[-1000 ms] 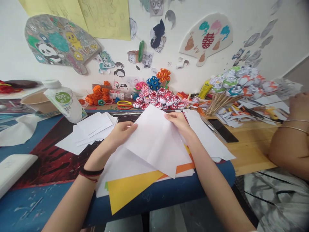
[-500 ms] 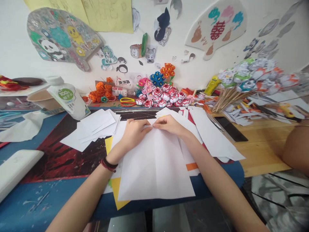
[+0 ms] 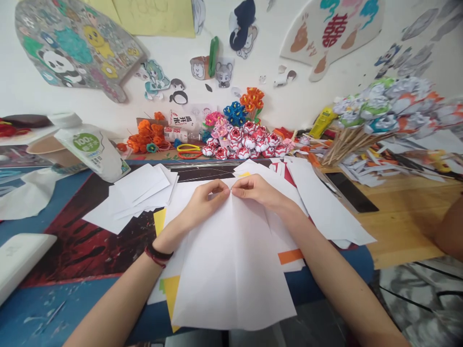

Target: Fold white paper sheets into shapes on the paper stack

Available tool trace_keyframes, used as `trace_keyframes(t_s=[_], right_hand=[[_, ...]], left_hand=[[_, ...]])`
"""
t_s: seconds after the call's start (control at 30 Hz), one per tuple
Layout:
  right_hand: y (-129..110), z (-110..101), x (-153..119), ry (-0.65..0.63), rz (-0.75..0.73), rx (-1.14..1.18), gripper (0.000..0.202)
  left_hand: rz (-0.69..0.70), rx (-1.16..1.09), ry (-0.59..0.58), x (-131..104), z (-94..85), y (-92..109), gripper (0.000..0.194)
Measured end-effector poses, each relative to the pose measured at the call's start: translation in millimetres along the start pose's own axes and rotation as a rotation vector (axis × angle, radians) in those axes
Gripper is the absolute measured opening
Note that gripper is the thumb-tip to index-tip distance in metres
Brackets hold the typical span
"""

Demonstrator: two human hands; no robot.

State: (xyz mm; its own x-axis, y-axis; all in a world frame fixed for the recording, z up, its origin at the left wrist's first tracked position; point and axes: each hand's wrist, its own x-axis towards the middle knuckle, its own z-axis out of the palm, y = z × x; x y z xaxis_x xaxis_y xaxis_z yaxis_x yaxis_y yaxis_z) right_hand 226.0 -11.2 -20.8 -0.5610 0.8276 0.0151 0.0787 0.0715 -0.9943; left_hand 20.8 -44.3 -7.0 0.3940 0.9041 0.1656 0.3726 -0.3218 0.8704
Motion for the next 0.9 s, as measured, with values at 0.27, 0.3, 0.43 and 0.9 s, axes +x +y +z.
trace_keyframes(t_s=[0.27,0.3,0.43,0.9], right_hand=[[5.8,-1.5,0.0,-0.036,0.016,-0.042,0.034],[5.6,-1.2,0.1,-0.031,0.015,-0.054,0.034],[2.9,-0.1,-0.2,-0.023,0.005,-0.087,0.034],[1.6,5.3,-2.9,-0.036,-0.011,-0.132,0.025]], left_hand=[[-0.044,0.024,-0.009,0.4,-4.0,-1.4,0.023],[-0.046,0.022,-0.013,0.2,-3.9,-1.6,0.023],[-0.03,0.036,-0.025,-0.3,-3.1,-3.2,0.021],[0.004,0.093,-0.126,-2.4,-3.9,0.0,0.017]])
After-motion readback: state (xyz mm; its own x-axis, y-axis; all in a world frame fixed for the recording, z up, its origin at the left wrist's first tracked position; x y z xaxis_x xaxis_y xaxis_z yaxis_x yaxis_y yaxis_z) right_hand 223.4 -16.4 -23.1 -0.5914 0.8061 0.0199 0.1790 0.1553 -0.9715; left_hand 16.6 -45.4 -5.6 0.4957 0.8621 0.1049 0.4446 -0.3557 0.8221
